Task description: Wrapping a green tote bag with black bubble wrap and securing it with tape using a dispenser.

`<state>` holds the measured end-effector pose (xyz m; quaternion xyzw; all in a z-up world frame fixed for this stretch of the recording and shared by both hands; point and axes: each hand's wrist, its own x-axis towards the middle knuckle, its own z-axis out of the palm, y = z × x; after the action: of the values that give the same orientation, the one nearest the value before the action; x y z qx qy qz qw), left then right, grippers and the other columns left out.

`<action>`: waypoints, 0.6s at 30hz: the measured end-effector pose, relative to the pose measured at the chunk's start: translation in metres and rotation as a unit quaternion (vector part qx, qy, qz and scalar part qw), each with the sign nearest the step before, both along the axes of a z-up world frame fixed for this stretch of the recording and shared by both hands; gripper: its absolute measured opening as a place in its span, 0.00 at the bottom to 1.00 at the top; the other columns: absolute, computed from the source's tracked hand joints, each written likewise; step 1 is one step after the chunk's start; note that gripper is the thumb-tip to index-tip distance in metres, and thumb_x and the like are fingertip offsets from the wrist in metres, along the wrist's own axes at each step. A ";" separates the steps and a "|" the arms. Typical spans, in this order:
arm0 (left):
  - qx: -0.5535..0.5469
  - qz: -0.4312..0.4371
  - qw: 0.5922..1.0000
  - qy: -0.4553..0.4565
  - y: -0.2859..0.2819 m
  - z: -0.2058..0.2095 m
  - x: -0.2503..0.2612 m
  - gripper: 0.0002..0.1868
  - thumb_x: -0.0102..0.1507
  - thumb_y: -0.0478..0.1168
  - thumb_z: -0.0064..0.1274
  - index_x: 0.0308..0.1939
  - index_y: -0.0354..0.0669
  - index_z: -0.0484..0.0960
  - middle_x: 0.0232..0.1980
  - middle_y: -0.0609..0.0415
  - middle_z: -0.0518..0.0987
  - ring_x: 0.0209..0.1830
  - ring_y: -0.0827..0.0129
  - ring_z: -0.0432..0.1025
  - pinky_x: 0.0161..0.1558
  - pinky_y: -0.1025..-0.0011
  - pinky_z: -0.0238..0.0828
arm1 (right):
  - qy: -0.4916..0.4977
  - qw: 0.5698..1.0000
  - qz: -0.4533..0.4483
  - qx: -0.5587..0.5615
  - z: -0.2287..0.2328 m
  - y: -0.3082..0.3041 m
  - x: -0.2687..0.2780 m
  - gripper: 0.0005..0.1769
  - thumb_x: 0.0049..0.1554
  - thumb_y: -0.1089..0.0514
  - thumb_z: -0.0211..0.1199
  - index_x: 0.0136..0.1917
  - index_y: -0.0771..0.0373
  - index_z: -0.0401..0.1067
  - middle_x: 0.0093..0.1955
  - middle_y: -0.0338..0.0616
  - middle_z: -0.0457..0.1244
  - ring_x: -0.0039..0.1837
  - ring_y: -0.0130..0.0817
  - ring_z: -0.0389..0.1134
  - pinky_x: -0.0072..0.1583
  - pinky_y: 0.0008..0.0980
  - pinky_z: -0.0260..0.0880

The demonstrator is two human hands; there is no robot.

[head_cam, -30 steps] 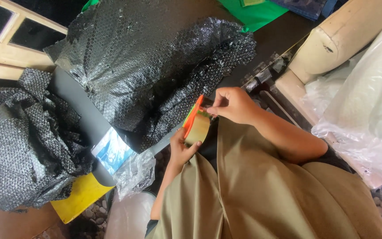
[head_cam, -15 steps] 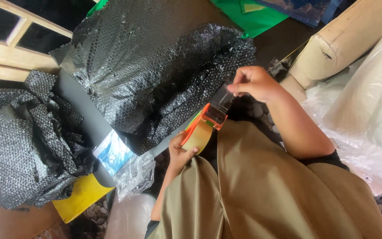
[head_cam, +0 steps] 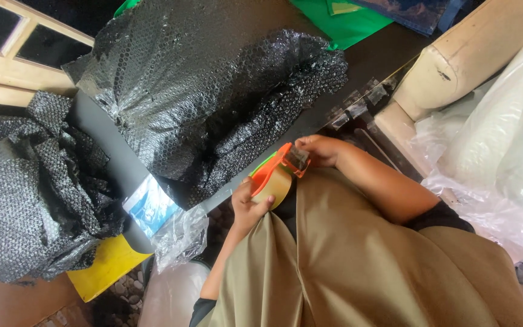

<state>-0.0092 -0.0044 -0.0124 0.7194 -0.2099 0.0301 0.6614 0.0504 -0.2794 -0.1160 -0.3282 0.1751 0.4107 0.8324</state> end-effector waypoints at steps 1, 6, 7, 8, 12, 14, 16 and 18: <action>0.000 0.000 1.000 -0.003 -0.002 0.000 0.000 0.19 0.55 0.46 0.74 0.23 0.39 0.79 0.23 0.51 0.71 0.22 0.62 0.66 0.29 0.69 0.61 | -0.003 1.000 0.000 0.000 -0.010 -0.001 -0.004 0.07 0.57 0.60 0.69 0.41 0.60 0.71 0.31 0.42 0.66 0.35 0.32 0.69 0.39 0.28 0.68; -0.037 0.041 0.998 -0.001 -0.003 -0.002 -0.002 0.22 0.60 0.51 0.68 0.23 0.42 0.74 0.26 0.55 0.69 0.25 0.70 0.61 0.33 0.72 0.62 | -0.093 0.944 -0.004 -0.316 -0.035 -0.003 -0.024 0.17 0.48 0.59 0.78 0.42 0.72 0.75 0.30 0.54 0.67 0.32 0.36 0.68 0.37 0.30 0.70; -0.036 0.039 0.999 -0.002 -0.004 0.007 0.000 0.22 0.60 0.51 0.68 0.23 0.42 0.74 0.26 0.55 0.69 0.25 0.70 0.61 0.33 0.72 0.62 | -0.093 0.945 -0.006 -0.315 -0.021 -0.013 -0.024 0.17 0.48 0.59 0.78 0.42 0.72 0.75 0.30 0.54 0.67 0.32 0.36 0.68 0.37 0.30 0.70; -0.042 0.049 0.998 -0.004 -0.005 0.015 0.001 0.22 0.60 0.50 0.68 0.23 0.43 0.74 0.27 0.55 0.70 0.26 0.70 0.62 0.35 0.73 0.62 | -0.141 0.910 0.024 -0.390 -0.008 -0.023 -0.024 0.17 0.47 0.50 0.79 0.41 0.63 0.77 0.31 0.46 0.69 0.34 0.34 0.71 0.38 0.28 0.71; -0.054 0.063 0.996 0.009 -0.010 0.018 0.004 0.22 0.61 0.48 0.68 0.24 0.42 0.73 0.28 0.55 0.70 0.26 0.71 0.62 0.34 0.73 0.62 | -0.342 0.764 0.089 -0.540 0.032 -0.073 0.014 0.18 0.46 0.42 0.79 0.39 0.55 0.78 0.35 0.41 0.70 0.44 0.41 0.71 0.51 0.38 0.69; -0.052 0.058 0.997 0.028 -0.011 0.018 -0.001 0.22 0.60 0.47 0.68 0.23 0.42 0.72 0.28 0.55 0.70 0.26 0.72 0.62 0.34 0.74 0.62 | -0.366 0.740 0.129 -0.549 0.041 -0.080 0.033 0.17 0.46 0.43 0.79 0.39 0.53 0.77 0.36 0.38 0.70 0.45 0.39 0.72 0.51 0.38 0.70; -0.051 0.052 0.996 0.043 -0.016 0.020 -0.001 0.21 0.60 0.46 0.68 0.23 0.41 0.72 0.28 0.54 0.70 0.26 0.72 0.62 0.33 0.74 0.62 | -0.391 0.713 0.166 -0.558 0.041 -0.083 0.053 0.16 0.46 0.43 0.79 0.39 0.52 0.77 0.36 0.35 0.70 0.46 0.38 0.72 0.52 0.37 0.71; -0.062 0.041 0.996 0.049 -0.021 0.024 -0.001 0.23 0.59 0.47 0.69 0.23 0.41 0.72 0.27 0.54 0.70 0.25 0.71 0.63 0.32 0.73 0.62 | -0.436 0.665 0.254 -0.551 0.030 -0.078 0.073 0.13 0.45 0.48 0.79 0.39 0.50 0.78 0.38 0.32 0.71 0.47 0.35 0.73 0.51 0.36 0.73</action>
<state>-0.0098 -0.0251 0.0116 0.6859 -0.1447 0.0347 0.7123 0.1238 -0.3575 -0.0863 -0.9001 -0.1035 0.2448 0.3452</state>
